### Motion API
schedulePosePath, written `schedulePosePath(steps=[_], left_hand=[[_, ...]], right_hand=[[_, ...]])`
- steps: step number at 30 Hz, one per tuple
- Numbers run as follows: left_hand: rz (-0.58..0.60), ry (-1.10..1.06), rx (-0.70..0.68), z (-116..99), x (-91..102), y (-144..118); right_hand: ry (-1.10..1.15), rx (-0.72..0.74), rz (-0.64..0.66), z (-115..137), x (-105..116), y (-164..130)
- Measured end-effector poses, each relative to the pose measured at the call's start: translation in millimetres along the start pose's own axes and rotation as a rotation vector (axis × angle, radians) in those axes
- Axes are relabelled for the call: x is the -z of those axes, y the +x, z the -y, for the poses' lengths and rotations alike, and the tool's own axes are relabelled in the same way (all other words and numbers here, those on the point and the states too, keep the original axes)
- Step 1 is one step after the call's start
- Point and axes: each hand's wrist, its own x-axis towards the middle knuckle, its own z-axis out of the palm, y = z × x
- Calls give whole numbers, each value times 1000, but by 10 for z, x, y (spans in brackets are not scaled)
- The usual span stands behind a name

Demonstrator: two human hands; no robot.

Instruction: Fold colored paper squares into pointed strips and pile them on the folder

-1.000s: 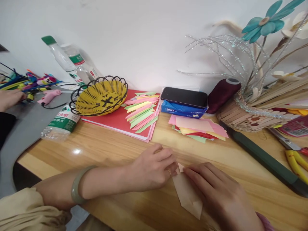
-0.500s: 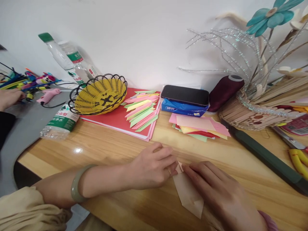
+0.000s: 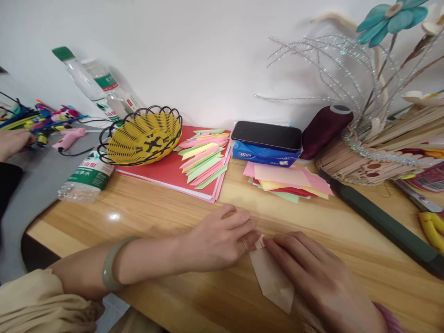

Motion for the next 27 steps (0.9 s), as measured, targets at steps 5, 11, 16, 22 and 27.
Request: schedulePosePath(steps=[5, 11, 16, 22, 27], left_hand=[[-20, -4, -3, 0, 17, 17], [-9, -38, 2, -5, 17, 29], [10, -96, -38, -8, 22, 30], [78, -117, -16, -14, 32, 33], [117, -138, -20, -7, 45, 27]], right_hand=[[-31, 30, -10, 11, -7, 11], [-45, 53, 1, 26, 3, 6], [-58, 75, 10, 6, 5, 21], [4, 88, 45, -73, 67, -28], [99, 5, 61, -113, 121, -17]])
